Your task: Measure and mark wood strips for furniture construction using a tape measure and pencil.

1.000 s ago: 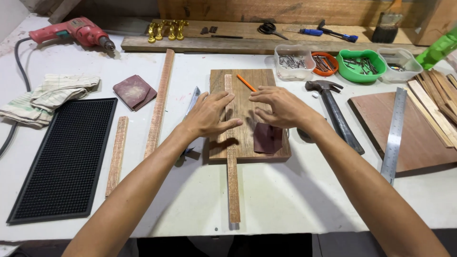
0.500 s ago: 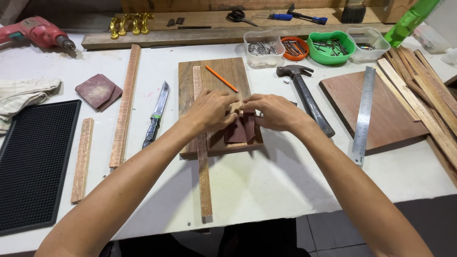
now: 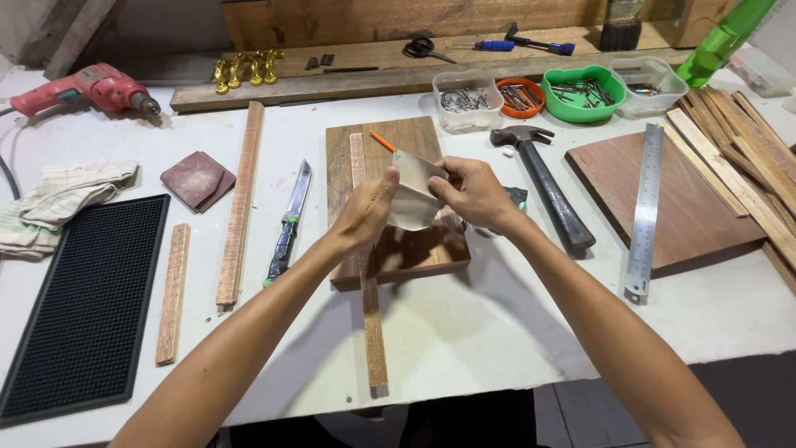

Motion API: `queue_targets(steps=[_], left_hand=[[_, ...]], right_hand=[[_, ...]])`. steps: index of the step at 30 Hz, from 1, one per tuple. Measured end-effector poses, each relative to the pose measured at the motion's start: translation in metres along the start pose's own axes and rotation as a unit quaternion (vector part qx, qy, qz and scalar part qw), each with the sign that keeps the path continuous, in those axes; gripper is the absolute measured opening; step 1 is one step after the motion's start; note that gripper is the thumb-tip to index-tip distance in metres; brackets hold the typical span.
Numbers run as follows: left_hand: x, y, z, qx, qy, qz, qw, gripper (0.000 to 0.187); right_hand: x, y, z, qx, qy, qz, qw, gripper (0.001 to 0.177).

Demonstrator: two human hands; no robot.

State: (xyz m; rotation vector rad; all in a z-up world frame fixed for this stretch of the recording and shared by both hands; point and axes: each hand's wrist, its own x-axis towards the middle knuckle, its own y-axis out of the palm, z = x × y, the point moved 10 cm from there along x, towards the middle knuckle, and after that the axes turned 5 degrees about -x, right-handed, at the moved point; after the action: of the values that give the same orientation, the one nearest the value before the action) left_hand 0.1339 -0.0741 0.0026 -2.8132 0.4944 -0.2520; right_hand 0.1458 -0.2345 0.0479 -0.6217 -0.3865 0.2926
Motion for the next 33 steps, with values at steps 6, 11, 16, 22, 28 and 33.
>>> queue_targets(steps=[6,11,16,22,28,33], left_hand=[[-0.036,-0.026,-0.057,0.072,0.149,-0.066,0.984,0.048],[-0.048,-0.053,-0.048,-0.032,0.151,-0.101,0.983,0.047],[-0.059,-0.081,-0.031,-0.102,0.150,-0.137,0.974,0.031],[-0.075,-0.111,-0.004,-0.120,0.132,-0.190,0.965,0.033],[-0.092,-0.123,-0.011,-0.296,0.108,-0.230,0.921,0.059],[-0.076,-0.113,0.024,-0.417,0.077,-0.143,0.894,0.039]], right_hand=[[0.007,0.036,0.007,0.230,0.042,0.059,0.971,0.031],[0.020,0.070,0.005,0.372,0.102,0.094,0.918,0.032],[0.033,0.113,0.001,0.352,0.113,0.118,0.922,0.040],[0.027,0.105,0.095,0.034,-0.152,0.036,0.987,0.036],[0.031,0.135,0.083,0.164,-0.058,0.077,0.982,0.029],[0.034,0.140,0.072,0.198,-0.044,0.092,0.975,0.028]])
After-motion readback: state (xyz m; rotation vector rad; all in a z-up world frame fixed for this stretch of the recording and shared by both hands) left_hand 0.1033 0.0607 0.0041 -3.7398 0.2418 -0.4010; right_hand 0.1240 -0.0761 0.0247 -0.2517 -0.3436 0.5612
